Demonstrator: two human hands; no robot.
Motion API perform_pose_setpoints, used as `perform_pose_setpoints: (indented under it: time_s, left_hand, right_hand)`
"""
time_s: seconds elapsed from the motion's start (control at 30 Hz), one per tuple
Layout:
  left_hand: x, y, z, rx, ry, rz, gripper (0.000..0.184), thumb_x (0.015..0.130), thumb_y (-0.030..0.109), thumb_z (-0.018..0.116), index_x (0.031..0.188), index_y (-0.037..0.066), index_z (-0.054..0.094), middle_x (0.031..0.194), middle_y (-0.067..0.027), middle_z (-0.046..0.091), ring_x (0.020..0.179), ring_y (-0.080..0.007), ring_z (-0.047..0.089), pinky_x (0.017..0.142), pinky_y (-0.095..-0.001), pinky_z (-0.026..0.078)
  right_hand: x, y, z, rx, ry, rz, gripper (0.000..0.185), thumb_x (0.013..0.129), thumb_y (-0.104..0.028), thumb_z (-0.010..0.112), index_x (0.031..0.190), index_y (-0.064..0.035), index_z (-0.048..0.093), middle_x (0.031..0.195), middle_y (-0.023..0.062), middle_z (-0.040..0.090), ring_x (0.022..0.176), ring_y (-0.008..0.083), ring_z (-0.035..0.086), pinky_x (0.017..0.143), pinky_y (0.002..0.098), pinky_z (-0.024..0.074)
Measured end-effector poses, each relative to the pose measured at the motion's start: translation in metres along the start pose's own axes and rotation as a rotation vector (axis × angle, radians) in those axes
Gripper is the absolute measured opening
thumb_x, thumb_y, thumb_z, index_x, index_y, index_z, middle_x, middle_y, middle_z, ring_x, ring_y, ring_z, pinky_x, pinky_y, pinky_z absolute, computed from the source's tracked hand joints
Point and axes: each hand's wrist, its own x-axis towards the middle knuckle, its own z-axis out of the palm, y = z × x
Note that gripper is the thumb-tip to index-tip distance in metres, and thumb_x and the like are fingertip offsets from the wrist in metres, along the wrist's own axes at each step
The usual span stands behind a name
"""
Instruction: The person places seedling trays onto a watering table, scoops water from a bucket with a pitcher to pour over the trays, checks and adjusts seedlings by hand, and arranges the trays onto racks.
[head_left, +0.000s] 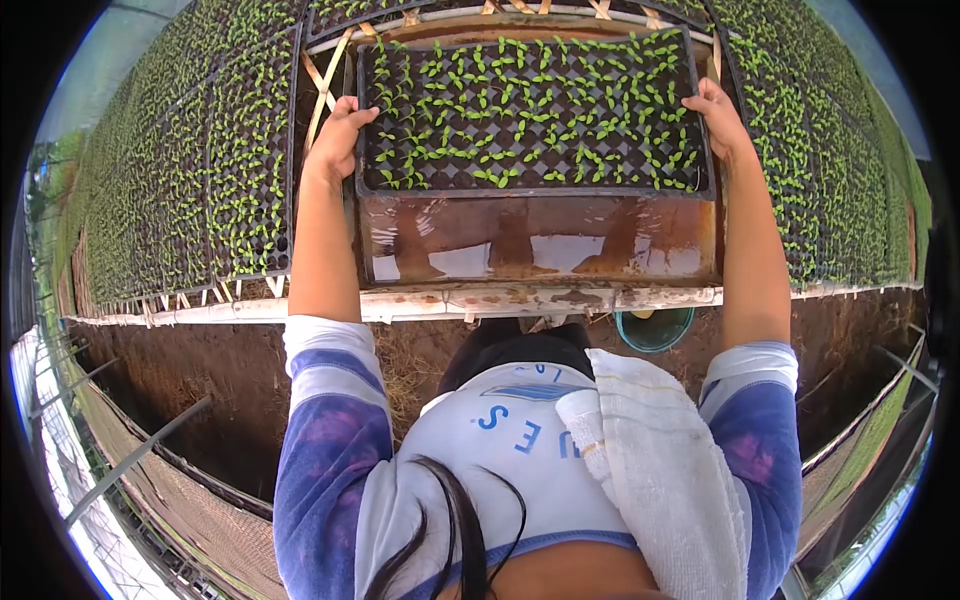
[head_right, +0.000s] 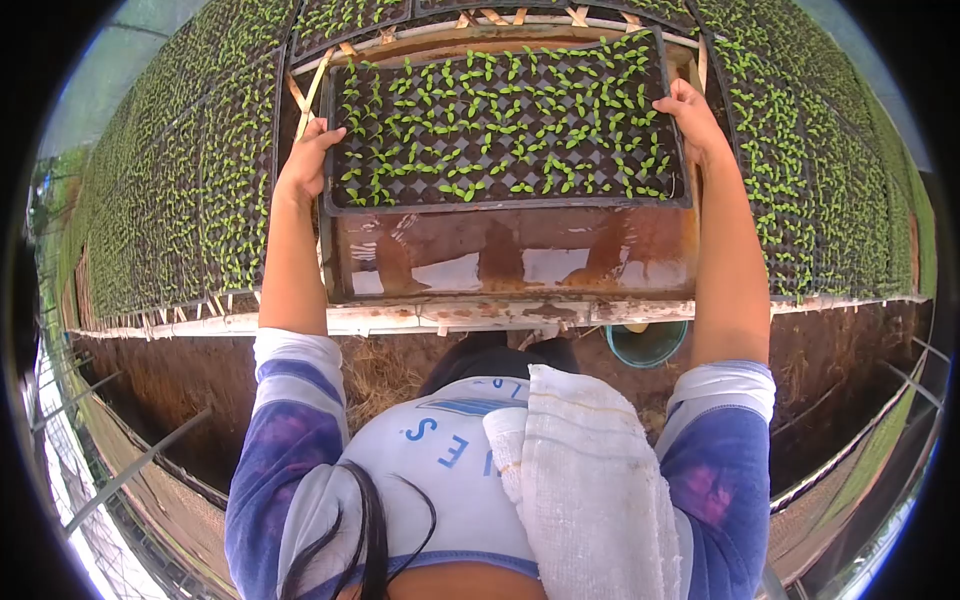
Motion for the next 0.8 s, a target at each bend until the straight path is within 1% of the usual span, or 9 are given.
perform_pose_setpoints:
  time_s: [0.1,0.27,0.43,0.5,0.57,0.63,0.7,0.73,0.8]
  left_hand:
    - [-0.017,0.034,0.024,0.047,0.031,0.027,0.018,0.093,0.004,0.061,0.1,0.011,0.046,0.09,-0.0058,0.062,0.075,-0.0176,0.066,0.063,-0.0358,0.059]
    - [-0.054,0.118,0.02,0.192,0.004,0.242,0.008,0.093,0.007,0.058,0.101,0.008,0.058,0.09,-0.0052,0.066,0.071,-0.0153,0.065,0.063,-0.0303,0.055]
    - [-0.085,0.158,-0.048,-0.069,-0.022,0.192,0.051,0.095,0.022,0.058,0.142,0.003,0.05,0.135,-0.009,0.061,0.115,-0.0249,0.062,0.1,-0.0394,0.049]
    - [-0.088,0.17,-0.047,-0.107,-0.052,0.17,0.058,0.092,0.023,0.063,0.144,0.003,0.048,0.133,-0.0087,0.061,0.114,-0.0241,0.062,0.101,-0.0392,0.047]
    - [-0.106,0.201,-0.013,0.103,0.329,0.226,0.063,0.091,0.022,0.064,0.147,0.001,0.045,0.135,-0.0084,0.06,0.113,-0.022,0.062,0.101,-0.0375,0.046]
    - [-0.094,0.193,-0.019,0.337,0.191,0.264,0.066,0.09,0.019,0.064,0.149,-0.001,0.043,0.133,-0.0083,0.06,0.112,-0.0202,0.061,0.1,-0.034,0.043]
    - [-0.092,0.19,0.019,0.601,0.203,0.335,0.043,0.089,0.015,0.064,0.129,0.001,0.057,0.116,-0.0044,0.063,0.099,-0.0175,0.059,0.093,-0.031,0.043]
    - [-0.096,0.189,0.046,0.704,0.118,0.426,0.017,0.085,0.017,0.065,0.091,0.007,0.052,0.091,0.0004,0.055,0.084,-0.015,0.051,0.08,-0.0326,0.043]
    - [-0.103,0.182,0.067,0.793,0.119,0.449,0.016,0.086,0.016,0.064,0.09,0.008,0.051,0.091,0.0003,0.055,0.083,-0.0143,0.05,0.08,-0.0314,0.043]
  right_hand:
    - [-0.016,-0.038,0.022,0.033,-0.022,-0.084,0.026,0.084,-0.003,0.066,0.08,-0.0152,0.043,0.077,-0.0037,0.053,0.069,0.0077,0.051,0.065,0.0237,0.0442]
    - [-0.066,-0.118,0.015,0.036,0.01,-0.307,0.02,0.085,-0.005,0.066,0.08,-0.0135,0.049,0.076,-0.0043,0.056,0.073,0.0073,0.057,0.065,0.0254,0.0481]
    - [-0.108,-0.122,-0.016,0.387,0.224,-0.168,0.008,0.084,-0.011,0.063,0.091,-0.0095,0.058,0.086,0.001,0.064,0.078,0.0124,0.064,0.072,0.0329,0.0563]
    - [-0.087,-0.099,-0.027,0.481,0.164,-0.064,0.017,0.083,-0.015,0.062,0.098,-0.0081,0.064,0.092,0.0013,0.066,0.084,0.0146,0.063,0.076,0.0333,0.0543]
    - [-0.07,-0.084,-0.014,0.29,0.287,-0.175,0.008,0.079,-0.014,0.065,0.084,-0.0075,0.064,0.084,0.0014,0.063,0.076,0.0148,0.059,0.07,0.0329,0.0496]
    - [-0.072,-0.072,0.032,0.244,0.411,-0.22,0.012,0.072,-0.009,0.072,0.078,-0.0063,0.062,0.073,0.0031,0.059,0.07,0.0149,0.054,0.062,0.0337,0.0439]
    - [-0.097,-0.076,0.079,0.191,0.436,-0.24,0.021,0.07,-0.005,0.073,0.071,-0.0073,0.053,0.068,0.0022,0.056,0.068,0.015,0.051,0.058,0.0363,0.0404]
    - [-0.109,-0.075,0.082,0.199,0.459,-0.256,0.022,0.07,-0.004,0.073,0.07,-0.0078,0.051,0.068,0.0015,0.055,0.066,0.0144,0.05,0.057,0.0357,0.0392]
    - [-0.14,-0.062,0.057,0.216,0.504,-0.259,0.023,0.07,-0.003,0.073,0.07,-0.0082,0.05,0.067,0.0009,0.054,0.065,0.0137,0.048,0.055,0.0352,0.0379]
